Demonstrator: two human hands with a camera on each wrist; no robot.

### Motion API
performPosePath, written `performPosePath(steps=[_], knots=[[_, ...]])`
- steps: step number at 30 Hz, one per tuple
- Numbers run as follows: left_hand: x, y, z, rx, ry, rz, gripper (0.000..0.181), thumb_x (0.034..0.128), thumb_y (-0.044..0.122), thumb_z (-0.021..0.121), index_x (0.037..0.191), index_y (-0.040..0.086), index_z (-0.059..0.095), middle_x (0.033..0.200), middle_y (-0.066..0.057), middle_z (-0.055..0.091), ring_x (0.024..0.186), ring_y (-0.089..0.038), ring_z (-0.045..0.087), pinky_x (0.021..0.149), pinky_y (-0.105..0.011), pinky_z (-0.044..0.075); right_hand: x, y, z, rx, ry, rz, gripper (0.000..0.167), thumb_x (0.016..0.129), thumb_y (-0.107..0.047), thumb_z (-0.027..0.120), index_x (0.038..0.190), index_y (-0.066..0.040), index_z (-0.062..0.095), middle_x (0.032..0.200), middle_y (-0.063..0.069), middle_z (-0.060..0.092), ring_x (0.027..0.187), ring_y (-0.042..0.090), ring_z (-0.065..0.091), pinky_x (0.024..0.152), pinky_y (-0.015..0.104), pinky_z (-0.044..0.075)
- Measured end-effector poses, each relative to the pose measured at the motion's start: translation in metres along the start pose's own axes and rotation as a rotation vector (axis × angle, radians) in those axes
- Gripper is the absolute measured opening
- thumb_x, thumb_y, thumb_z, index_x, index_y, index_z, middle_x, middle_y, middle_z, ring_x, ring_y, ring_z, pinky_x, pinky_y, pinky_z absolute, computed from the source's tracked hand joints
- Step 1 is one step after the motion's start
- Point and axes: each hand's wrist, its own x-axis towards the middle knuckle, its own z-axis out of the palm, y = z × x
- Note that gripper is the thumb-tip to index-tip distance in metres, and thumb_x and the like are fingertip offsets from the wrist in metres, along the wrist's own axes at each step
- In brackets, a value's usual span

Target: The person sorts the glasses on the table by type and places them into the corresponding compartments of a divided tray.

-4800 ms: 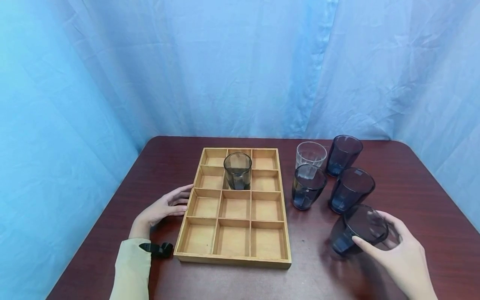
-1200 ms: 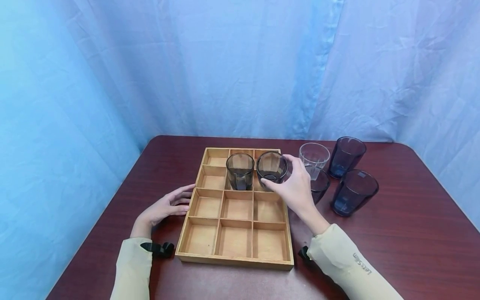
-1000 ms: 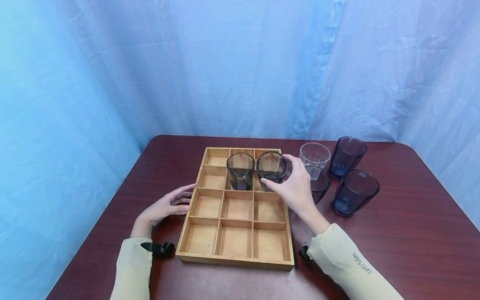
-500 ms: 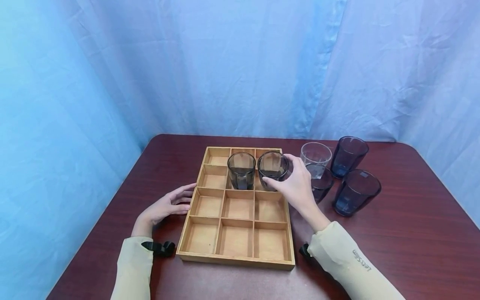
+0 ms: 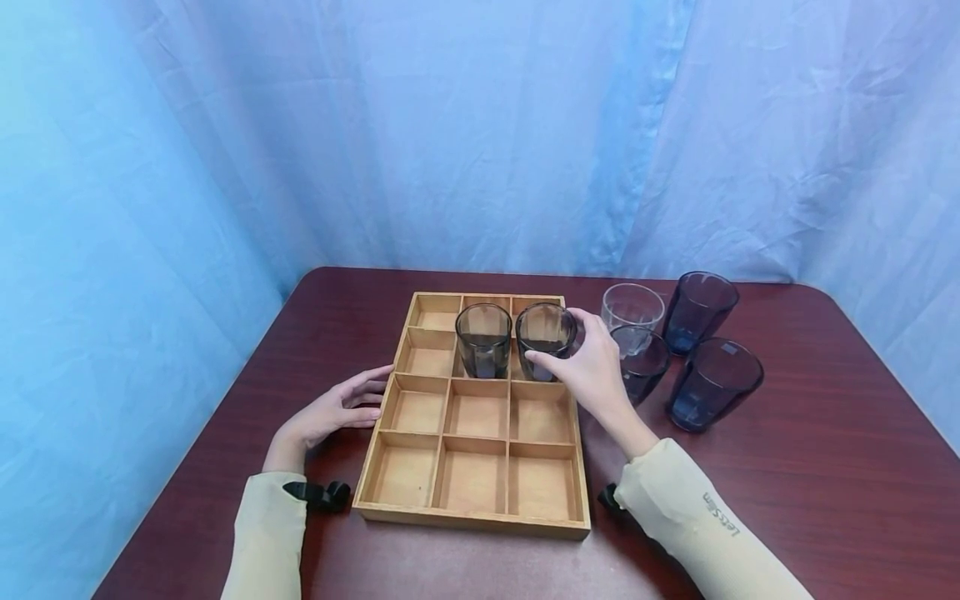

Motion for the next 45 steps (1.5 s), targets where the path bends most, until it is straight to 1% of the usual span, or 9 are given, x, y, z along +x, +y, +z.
performPosePath(steps=[6,13,20,22,24,27,32,37,45], knots=[[0.000,-0.002,0.001,0.001,-0.001,0.006,0.072,0.0937,0.015,0.064,0.155,0.021,0.026,0.153,-0.021,0.033,0.133,-0.041,0.043,0.089,-0.028,0.052,0.001,0.001,0.001,-0.005,-0.030,0.035,0.084,0.073,-0.037,0.084,0.139,-0.002,0.045,0.125,0.017,0.055,0.098,0.030,0.053,0.081,0.042,0.044],[0.000,-0.001,0.000,-0.001,-0.011,0.018,0.071,0.0945,0.014,0.062,0.154,0.022,0.026,0.153,-0.020,0.033,0.133,-0.042,0.042,0.089,-0.028,0.052,0.002,0.004,0.004,-0.004,-0.046,0.061,0.085,0.073,-0.036,0.085,0.140,-0.003,0.045,0.127,0.016,0.055,0.099,0.030,0.052,0.089,0.046,0.042],[-0.001,0.000,0.000,0.009,-0.014,0.032,0.071,0.0942,0.014,0.063,0.154,0.022,0.026,0.153,-0.021,0.034,0.133,-0.043,0.042,0.089,-0.027,0.052,0.003,0.002,-0.001,-0.013,-0.134,0.107,0.088,0.081,-0.039,0.078,0.148,-0.003,0.035,0.130,0.020,0.051,0.096,0.031,0.052,0.088,0.046,0.042],[0.000,0.000,0.000,0.012,-0.014,0.036,0.071,0.0941,0.014,0.063,0.154,0.022,0.026,0.152,-0.020,0.034,0.133,-0.043,0.041,0.090,-0.027,0.052,0.003,0.002,-0.003,0.014,-0.170,0.131,0.089,0.083,-0.039,0.075,0.151,-0.004,0.030,0.137,0.022,0.049,0.106,0.034,0.055,0.092,0.047,0.045],[0.000,0.000,0.000,0.017,-0.014,0.042,0.071,0.0938,0.013,0.063,0.154,0.022,0.027,0.152,-0.020,0.035,0.133,-0.042,0.041,0.091,-0.027,0.051,0.003,0.001,-0.005,0.058,-0.202,0.154,0.089,0.085,-0.038,0.073,0.153,-0.005,0.025,0.144,0.023,0.045,0.121,0.036,0.053,0.099,0.047,0.045],[-0.001,0.000,-0.001,0.017,-0.013,0.041,0.071,0.0937,0.013,0.063,0.154,0.023,0.027,0.152,-0.019,0.035,0.133,-0.042,0.041,0.091,-0.027,0.050,0.002,0.002,-0.007,0.139,-0.234,0.177,0.090,0.087,-0.035,0.072,0.154,-0.006,0.021,0.156,0.021,0.030,0.140,0.035,0.038,0.110,0.046,0.037],[-0.002,0.001,-0.001,0.017,-0.016,0.035,0.072,0.0937,0.014,0.063,0.154,0.022,0.026,0.153,-0.019,0.033,0.134,-0.042,0.040,0.092,-0.026,0.049,-0.001,0.000,-0.012,0.237,-0.237,0.181,0.088,0.088,-0.027,0.072,0.155,-0.005,0.019,0.160,0.015,0.025,0.146,0.029,0.028,0.115,0.040,0.031],[-0.002,0.001,-0.001,0.019,-0.015,0.033,0.072,0.0937,0.015,0.063,0.154,0.023,0.026,0.153,-0.019,0.034,0.133,-0.041,0.041,0.093,-0.027,0.049,-0.004,-0.003,-0.017,0.259,-0.226,0.173,0.088,0.088,-0.026,0.072,0.155,-0.005,0.018,0.160,0.010,0.026,0.148,0.026,0.026,0.116,0.036,0.030],[-0.001,0.001,-0.001,0.005,-0.014,0.018,0.071,0.0940,0.016,0.063,0.154,0.023,0.026,0.153,-0.019,0.033,0.133,-0.043,0.041,0.090,-0.027,0.051,-0.013,-0.007,-0.027,0.305,-0.200,0.133,0.087,0.087,-0.023,0.073,0.153,-0.003,0.021,0.157,0.013,0.031,0.147,0.026,0.029,0.116,0.034,0.030]])
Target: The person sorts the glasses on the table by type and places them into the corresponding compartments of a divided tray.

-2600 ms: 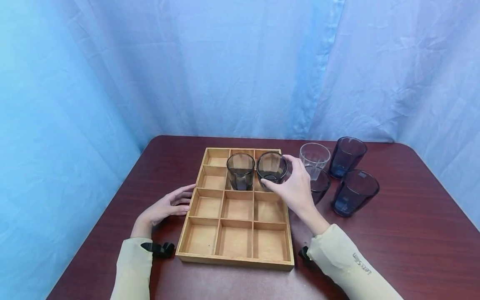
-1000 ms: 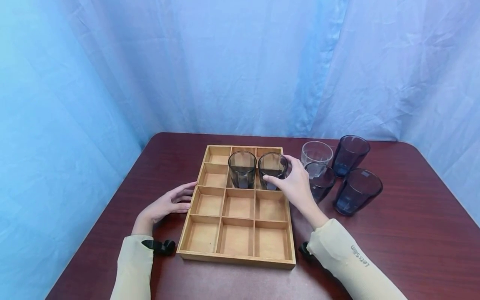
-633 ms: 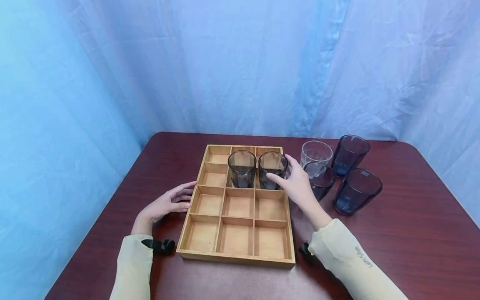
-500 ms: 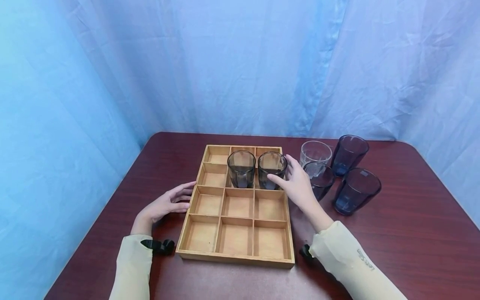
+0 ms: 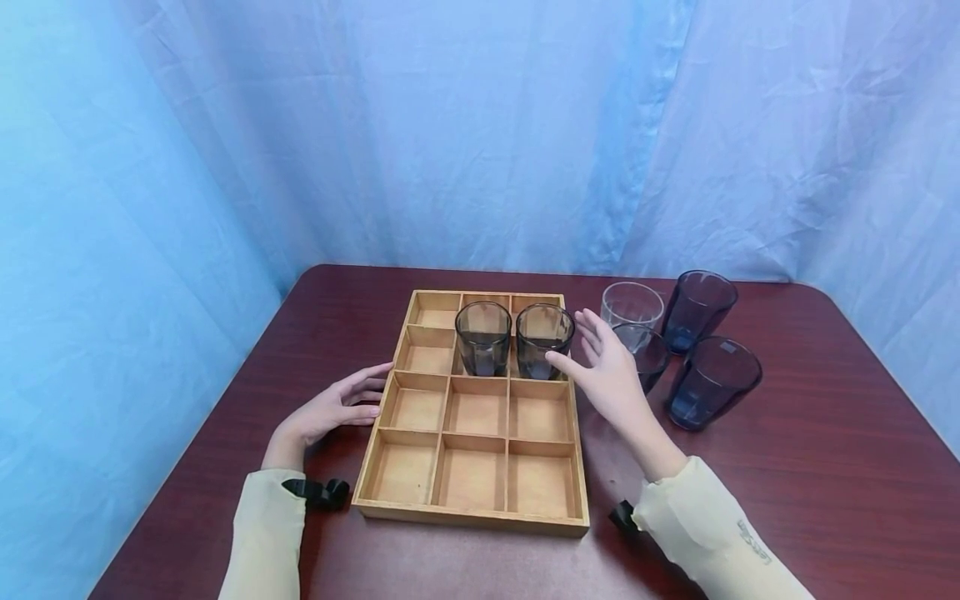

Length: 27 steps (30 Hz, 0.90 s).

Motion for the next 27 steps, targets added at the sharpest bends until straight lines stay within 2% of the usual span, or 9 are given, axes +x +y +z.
performPosePath(steps=[9,15,20,22,27], knots=[[0.000,-0.001,0.000,0.006,0.004,0.009,0.072,0.0932,0.014,0.064,0.154,0.023,0.026,0.153,-0.019,0.034,0.133,-0.042,0.041,0.092,-0.027,0.049,-0.014,-0.009,-0.018,-0.013,0.023,-0.046,0.086,0.088,-0.023,0.072,0.154,-0.006,0.021,0.158,0.010,0.031,0.147,0.025,0.028,0.116,0.035,0.029],[0.000,-0.001,0.000,0.001,0.004,0.007,0.073,0.0929,0.014,0.064,0.155,0.022,0.026,0.152,-0.020,0.033,0.133,-0.042,0.041,0.092,-0.027,0.050,-0.021,-0.008,-0.028,-0.052,0.070,-0.079,0.085,0.087,-0.025,0.074,0.154,-0.007,0.024,0.156,0.012,0.035,0.145,0.027,0.031,0.114,0.036,0.031],[0.001,-0.001,0.000,-0.005,-0.001,0.017,0.073,0.0929,0.013,0.064,0.155,0.021,0.025,0.152,-0.021,0.034,0.132,-0.042,0.041,0.092,-0.028,0.050,-0.026,-0.006,-0.035,-0.049,0.106,-0.110,0.083,0.086,-0.020,0.074,0.153,-0.006,0.026,0.154,0.012,0.037,0.143,0.029,0.034,0.114,0.036,0.030],[0.001,-0.001,0.000,-0.002,0.001,0.022,0.073,0.0930,0.012,0.064,0.154,0.021,0.026,0.151,-0.021,0.034,0.133,-0.042,0.041,0.092,-0.028,0.050,-0.028,-0.004,-0.038,-0.051,0.126,-0.127,0.083,0.086,-0.017,0.075,0.152,-0.006,0.027,0.153,0.012,0.039,0.142,0.030,0.036,0.114,0.033,0.031],[0.000,-0.001,0.000,0.005,0.003,0.026,0.072,0.0932,0.012,0.063,0.154,0.021,0.026,0.151,-0.020,0.035,0.133,-0.042,0.041,0.092,-0.027,0.049,-0.029,-0.002,-0.044,-0.065,0.174,-0.169,0.081,0.085,-0.013,0.075,0.151,-0.004,0.029,0.151,0.013,0.042,0.140,0.028,0.039,0.109,0.016,0.032]])
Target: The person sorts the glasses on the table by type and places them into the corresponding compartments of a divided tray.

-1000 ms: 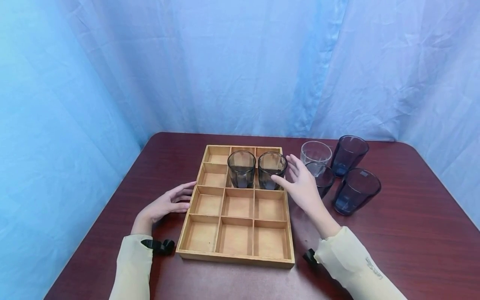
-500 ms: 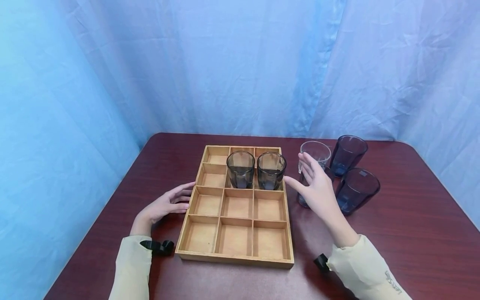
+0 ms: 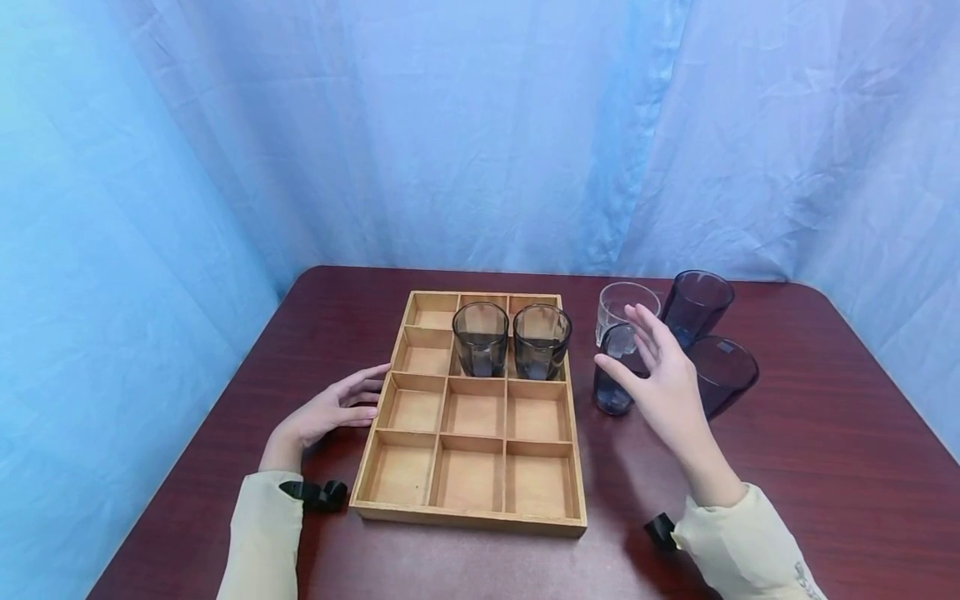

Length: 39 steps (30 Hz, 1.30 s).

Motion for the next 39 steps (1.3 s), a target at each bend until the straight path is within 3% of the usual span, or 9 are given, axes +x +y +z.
performPosePath(steps=[11,17,20,27,39], knots=[[0.001,0.001,0.001,0.011,0.012,-0.003,0.072,0.0928,0.014,0.064,0.154,0.023,0.028,0.151,-0.020,0.036,0.133,-0.042,0.041,0.092,-0.028,0.049,0.004,0.003,-0.014,-0.004,0.044,-0.001,0.081,0.085,-0.009,0.074,0.151,-0.003,0.029,0.150,0.016,0.043,0.139,0.033,0.039,0.106,0.010,0.033],[0.000,0.002,0.002,-0.010,0.013,-0.032,0.073,0.0931,0.016,0.065,0.155,0.022,0.026,0.153,-0.022,0.032,0.134,-0.044,0.040,0.090,-0.027,0.052,0.007,0.004,-0.022,-0.057,0.005,0.010,0.087,0.084,-0.014,0.076,0.154,-0.006,0.024,0.153,0.015,0.037,0.142,0.030,0.035,0.107,0.010,0.030],[-0.001,0.002,0.002,-0.019,0.013,-0.044,0.073,0.0935,0.016,0.064,0.155,0.021,0.025,0.153,-0.022,0.032,0.134,-0.043,0.040,0.090,-0.028,0.053,0.009,0.007,-0.025,-0.074,-0.010,0.031,0.089,0.084,-0.017,0.076,0.154,-0.006,0.022,0.155,0.014,0.035,0.144,0.030,0.032,0.110,0.015,0.030],[-0.002,0.001,0.002,-0.015,0.011,-0.044,0.073,0.0937,0.016,0.064,0.155,0.021,0.025,0.153,-0.023,0.031,0.133,-0.044,0.040,0.089,-0.027,0.053,0.012,0.012,-0.031,-0.100,-0.035,0.059,0.092,0.085,-0.020,0.076,0.154,-0.004,0.019,0.157,0.015,0.032,0.144,0.031,0.030,0.115,0.043,0.028],[-0.001,0.003,0.001,-0.010,0.010,-0.038,0.073,0.0933,0.016,0.064,0.154,0.021,0.026,0.152,-0.023,0.033,0.132,-0.044,0.041,0.088,-0.027,0.053,0.012,0.015,-0.031,-0.120,-0.062,0.097,0.094,0.085,-0.025,0.076,0.155,-0.003,0.016,0.157,0.018,0.029,0.146,0.035,0.026,0.116,0.047,0.025]])
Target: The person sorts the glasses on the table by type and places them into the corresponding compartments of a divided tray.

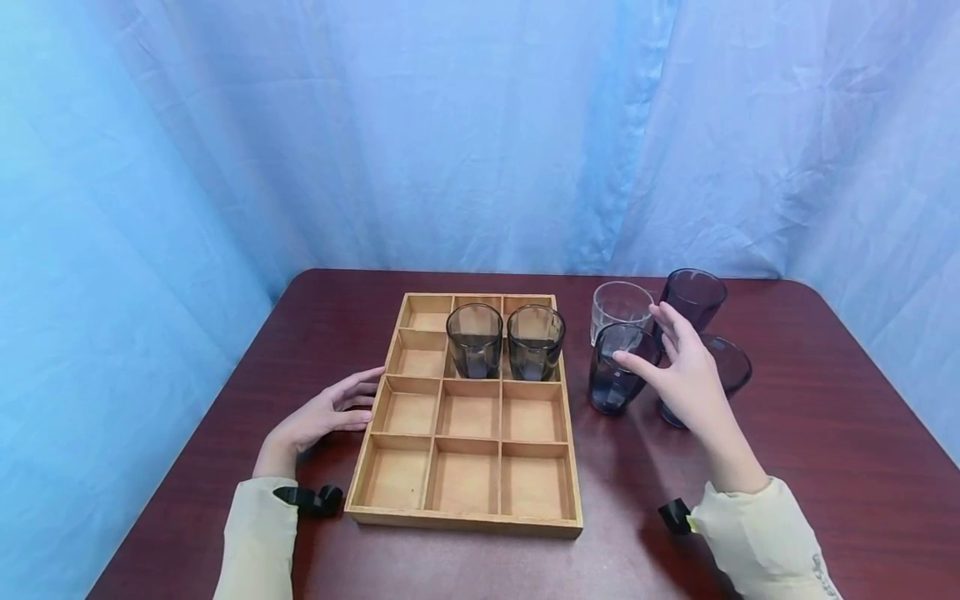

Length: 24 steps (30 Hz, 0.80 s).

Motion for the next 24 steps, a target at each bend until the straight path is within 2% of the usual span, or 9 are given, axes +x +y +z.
performPosePath(steps=[11,17,24], knots=[[0.001,-0.002,-0.001,-0.003,0.002,-0.010,0.073,0.0932,0.018,0.065,0.154,0.023,0.026,0.153,-0.022,0.032,0.133,-0.043,0.041,0.089,-0.028,0.053,0.002,0.005,0.003,-0.042,-0.035,0.044,0.101,0.083,-0.031,0.077,0.155,0.000,0.011,0.157,0.022,0.027,0.146,0.038,0.024,0.116,0.048,0.024],[0.001,-0.002,-0.001,0.004,0.000,0.004,0.073,0.0930,0.017,0.065,0.154,0.022,0.026,0.153,-0.022,0.033,0.133,-0.044,0.040,0.088,-0.026,0.053,0.002,0.006,0.007,-0.066,-0.038,0.089,0.105,0.082,-0.035,0.077,0.155,0.000,0.010,0.157,0.022,0.027,0.146,0.040,0.024,0.116,0.052,0.024],[0.001,-0.003,-0.001,-0.002,-0.003,0.008,0.073,0.0931,0.015,0.064,0.154,0.022,0.026,0.152,-0.022,0.033,0.133,-0.044,0.041,0.089,-0.027,0.053,0.004,0.009,0.012,-0.098,-0.030,0.145,0.102,0.081,-0.037,0.078,0.153,0.000,0.017,0.156,0.022,0.030,0.145,0.039,0.024,0.114,0.058,0.022]])
